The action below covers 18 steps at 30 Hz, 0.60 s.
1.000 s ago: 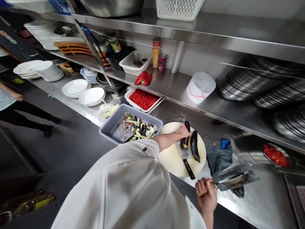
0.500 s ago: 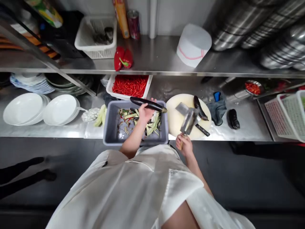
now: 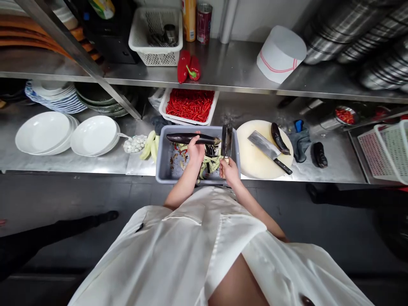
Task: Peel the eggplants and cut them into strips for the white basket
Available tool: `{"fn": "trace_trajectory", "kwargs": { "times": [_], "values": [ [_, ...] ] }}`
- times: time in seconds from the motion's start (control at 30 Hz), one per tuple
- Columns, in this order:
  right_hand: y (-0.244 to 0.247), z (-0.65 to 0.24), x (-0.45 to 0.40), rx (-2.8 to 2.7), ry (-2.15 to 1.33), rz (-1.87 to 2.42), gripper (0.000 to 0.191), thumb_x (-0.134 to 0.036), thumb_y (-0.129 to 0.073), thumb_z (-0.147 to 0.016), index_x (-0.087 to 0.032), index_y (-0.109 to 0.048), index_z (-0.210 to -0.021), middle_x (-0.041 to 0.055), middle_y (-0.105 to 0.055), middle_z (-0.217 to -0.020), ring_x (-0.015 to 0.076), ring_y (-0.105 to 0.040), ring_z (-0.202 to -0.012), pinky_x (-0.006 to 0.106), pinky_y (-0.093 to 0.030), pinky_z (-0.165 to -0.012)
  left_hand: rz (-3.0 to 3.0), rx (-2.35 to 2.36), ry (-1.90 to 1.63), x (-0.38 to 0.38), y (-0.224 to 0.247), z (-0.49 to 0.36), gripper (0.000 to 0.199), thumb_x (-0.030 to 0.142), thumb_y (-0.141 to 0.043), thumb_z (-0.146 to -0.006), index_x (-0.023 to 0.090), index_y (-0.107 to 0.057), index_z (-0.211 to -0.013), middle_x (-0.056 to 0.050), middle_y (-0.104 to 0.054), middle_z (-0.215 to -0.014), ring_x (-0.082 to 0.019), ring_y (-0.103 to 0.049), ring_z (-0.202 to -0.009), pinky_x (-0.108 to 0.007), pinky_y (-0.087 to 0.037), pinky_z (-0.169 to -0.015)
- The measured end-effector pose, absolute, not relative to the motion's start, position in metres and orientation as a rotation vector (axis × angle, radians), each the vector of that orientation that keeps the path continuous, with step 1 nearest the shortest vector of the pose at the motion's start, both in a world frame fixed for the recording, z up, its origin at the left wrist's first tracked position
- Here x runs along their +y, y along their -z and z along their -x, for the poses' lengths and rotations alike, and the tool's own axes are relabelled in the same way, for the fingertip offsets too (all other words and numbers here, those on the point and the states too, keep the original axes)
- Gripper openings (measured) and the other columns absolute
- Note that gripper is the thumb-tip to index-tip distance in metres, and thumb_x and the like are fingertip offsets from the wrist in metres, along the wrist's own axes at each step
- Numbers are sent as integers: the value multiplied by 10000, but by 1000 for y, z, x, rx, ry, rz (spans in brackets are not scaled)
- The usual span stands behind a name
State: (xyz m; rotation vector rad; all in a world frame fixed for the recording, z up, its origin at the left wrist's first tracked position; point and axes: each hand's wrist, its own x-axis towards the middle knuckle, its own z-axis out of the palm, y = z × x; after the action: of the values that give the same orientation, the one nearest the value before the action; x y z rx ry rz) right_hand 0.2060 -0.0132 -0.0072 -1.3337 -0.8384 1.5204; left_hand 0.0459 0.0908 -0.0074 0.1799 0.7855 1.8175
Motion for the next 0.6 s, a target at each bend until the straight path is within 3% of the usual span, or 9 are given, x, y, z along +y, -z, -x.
{"fn": "trace_trajectory", "kwargs": {
  "times": [0.3, 0.43, 0.6],
  "values": [
    [20, -200, -18, -869, -1341, 1374, 487, -641, -795, -863, -291, -459, -902, -81, -544, -653, 117, -470, -441, 258, -364, -361, -339, 723, -1925, 96, -6, -62, 305, 201, -769, -721, 224, -667, -1007, 2, -769, -1064, -179, -734, -1201, -397, -523, -1189],
    [22, -198, -21, -953, -1245, 1450, 474, -671, -756, -908, -300, -463, -934, -84, -510, -578, 143, -466, -431, 269, -366, -381, -433, 803, -1925, 98, -13, -73, 296, 231, -799, -766, 225, -695, -1043, 4, -766, -1066, -193, -737, -1186, -402, -529, -1169],
    [12, -200, -10, -971, -1255, 1469, 452, -650, -794, -897, -303, -527, -1008, -56, -549, -631, 171, -514, -470, 288, -402, -417, -443, 755, -1879, 92, -14, -91, 315, 222, -788, -768, 223, -715, -1075, 1, -767, -1070, -186, -739, -1156, -393, -527, -1160]
  ]
}}
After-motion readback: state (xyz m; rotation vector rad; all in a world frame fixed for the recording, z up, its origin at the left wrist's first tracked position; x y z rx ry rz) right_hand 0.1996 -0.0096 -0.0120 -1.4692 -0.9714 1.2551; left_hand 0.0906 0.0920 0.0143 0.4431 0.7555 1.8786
